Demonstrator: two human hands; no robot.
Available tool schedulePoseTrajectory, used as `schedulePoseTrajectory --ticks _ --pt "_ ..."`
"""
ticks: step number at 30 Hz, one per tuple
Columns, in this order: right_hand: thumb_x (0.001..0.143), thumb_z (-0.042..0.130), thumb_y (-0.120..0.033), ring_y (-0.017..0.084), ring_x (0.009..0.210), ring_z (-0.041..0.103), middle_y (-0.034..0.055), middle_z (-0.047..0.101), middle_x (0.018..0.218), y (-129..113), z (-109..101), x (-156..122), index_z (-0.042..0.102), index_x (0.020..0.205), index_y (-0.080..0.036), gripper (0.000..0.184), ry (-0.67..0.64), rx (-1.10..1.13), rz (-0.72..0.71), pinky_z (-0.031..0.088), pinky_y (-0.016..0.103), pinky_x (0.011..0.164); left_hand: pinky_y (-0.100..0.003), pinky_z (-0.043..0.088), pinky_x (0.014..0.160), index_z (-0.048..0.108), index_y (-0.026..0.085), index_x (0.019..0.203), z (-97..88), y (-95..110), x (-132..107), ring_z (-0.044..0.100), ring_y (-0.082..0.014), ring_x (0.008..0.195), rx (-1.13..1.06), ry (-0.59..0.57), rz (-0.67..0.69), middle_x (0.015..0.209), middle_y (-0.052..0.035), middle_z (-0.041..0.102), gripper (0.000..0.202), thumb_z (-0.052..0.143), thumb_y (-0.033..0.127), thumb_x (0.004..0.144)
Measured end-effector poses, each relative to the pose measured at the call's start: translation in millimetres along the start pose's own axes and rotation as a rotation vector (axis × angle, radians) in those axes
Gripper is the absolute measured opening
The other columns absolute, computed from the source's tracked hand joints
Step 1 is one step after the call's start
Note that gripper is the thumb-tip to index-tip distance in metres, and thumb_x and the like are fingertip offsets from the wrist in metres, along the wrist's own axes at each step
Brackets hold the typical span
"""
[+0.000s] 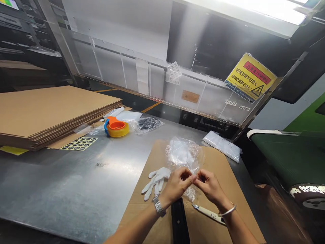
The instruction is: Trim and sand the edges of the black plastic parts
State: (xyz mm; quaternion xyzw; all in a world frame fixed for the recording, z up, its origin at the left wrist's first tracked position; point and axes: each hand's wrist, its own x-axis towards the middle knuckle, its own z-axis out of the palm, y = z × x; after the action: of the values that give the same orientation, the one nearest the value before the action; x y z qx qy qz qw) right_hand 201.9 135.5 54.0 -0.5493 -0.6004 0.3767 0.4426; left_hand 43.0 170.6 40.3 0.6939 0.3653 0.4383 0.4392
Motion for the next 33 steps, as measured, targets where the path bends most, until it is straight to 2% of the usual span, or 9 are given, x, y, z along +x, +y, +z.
schedulePoseTrajectory --ticks 3,7,11,15,18,21,25,28,33 --pt "0.07 0.067 -0.039 0.007 0.053 0.034 -0.0059 0.039 0.055 -2.3 14.2 -11.3 0.046 0.057 -0.017 0.033 -0.032 0.004 -0.001 0.028 0.02 0.049 -0.021 0.039 0.049 0.049 0.016 0.057 6.9 -2.9 -17.2 0.044 -0.0105 0.052 -0.037 -0.02 -0.027 0.053 0.0033 0.046 0.038 0.051 0.046 0.08" --pt "0.08 0.051 -0.043 0.008 0.049 0.036 -0.0064 0.038 0.056 8.4 25.4 -18.2 0.038 0.064 -0.02 0.031 0.094 0.01 0.005 0.034 0.021 0.047 -0.022 0.037 0.048 0.04 0.019 0.056 6.8 -17.5 -35.5 0.039 -0.0098 0.049 0.034 0.135 -0.054 0.051 0.0047 0.039 0.04 0.037 0.042 0.088" --pt "0.085 0.043 -0.034 0.009 0.051 0.038 -0.0056 0.038 0.059 17.5 40.5 -26.5 0.04 0.068 -0.02 0.021 0.267 -0.11 -0.048 0.034 0.021 0.05 -0.029 0.041 0.059 0.051 0.017 0.065 8.7 -26.2 -55.5 0.048 -0.0163 0.061 0.235 0.273 -0.003 0.062 -0.0012 0.05 0.026 0.046 0.032 0.085" --pt "0.082 0.047 -0.024 0.014 0.068 0.049 0.0003 0.054 0.071 9.2 54.8 -38.0 0.055 0.078 -0.019 0.011 0.115 -0.294 -0.172 0.038 0.025 0.064 -0.039 0.038 0.082 0.06 0.018 0.1 9.3 -27.4 -66.6 0.05 -0.0247 0.094 0.442 0.324 0.143 0.097 -0.0097 0.059 0.022 0.048 0.02 0.083" --pt "0.085 0.043 -0.024 0.018 0.08 0.052 0.0037 0.058 0.08 3.7 53.1 -44.0 0.06 0.084 -0.021 0.017 0.025 -0.411 -0.217 0.039 0.028 0.073 -0.035 0.039 0.074 0.066 0.023 0.094 -0.3 -33.6 -68.3 0.051 -0.0211 0.078 0.563 0.293 0.192 0.077 -0.0047 0.061 0.024 0.044 0.017 0.085" --pt "0.087 0.043 -0.028 0.019 0.081 0.055 0.0066 0.06 0.087 12.5 48.5 -55.9 0.058 0.097 -0.02 0.02 0.035 -0.519 -0.158 0.041 0.029 0.071 -0.038 0.037 0.072 0.068 0.019 0.092 -17.6 -47.5 -73.8 0.048 -0.0234 0.075 0.681 0.362 0.13 0.071 -0.0069 0.059 0.026 0.043 0.017 0.086" --pt "0.077 0.055 -0.033 0.023 0.061 0.057 0.0072 0.058 0.064 43.4 55.3 -90.5 0.057 0.071 -0.018 0.016 0.036 -0.665 -0.024 0.038 0.03 0.055 -0.039 0.038 0.072 0.069 0.017 0.093 -33.9 -69.8 -97.5 0.048 -0.025 0.075 0.771 0.386 0.018 0.072 -0.0086 0.057 0.025 0.046 0.017 0.083" --pt "0.08 0.046 -0.027 0.021 0.053 0.056 0.0057 0.056 0.055 59.0 61.2 -117.5 0.054 0.066 -0.019 0.018 0.001 -0.698 0.035 0.036 0.029 0.05 -0.036 0.042 0.068 0.069 0.019 0.089 -33.1 -80.9 -121.0 0.052 -0.0237 0.073 0.773 0.324 -0.056 0.071 -0.0071 0.059 0.022 0.048 0.019 0.082" --pt "0.091 0.034 -0.037 0.015 0.058 0.059 0.0013 0.06 0.066 48.4 64.4 -141.0 0.055 0.079 -0.021 0.028 -0.214 -0.434 0.136 0.042 0.023 0.054 -0.035 0.048 0.069 0.069 0.018 0.092 -26.1 -82.0 -138.5 0.062 -0.0234 0.078 0.699 0.235 -0.198 0.079 -0.0074 0.069 0.025 0.046 0.025 0.085"
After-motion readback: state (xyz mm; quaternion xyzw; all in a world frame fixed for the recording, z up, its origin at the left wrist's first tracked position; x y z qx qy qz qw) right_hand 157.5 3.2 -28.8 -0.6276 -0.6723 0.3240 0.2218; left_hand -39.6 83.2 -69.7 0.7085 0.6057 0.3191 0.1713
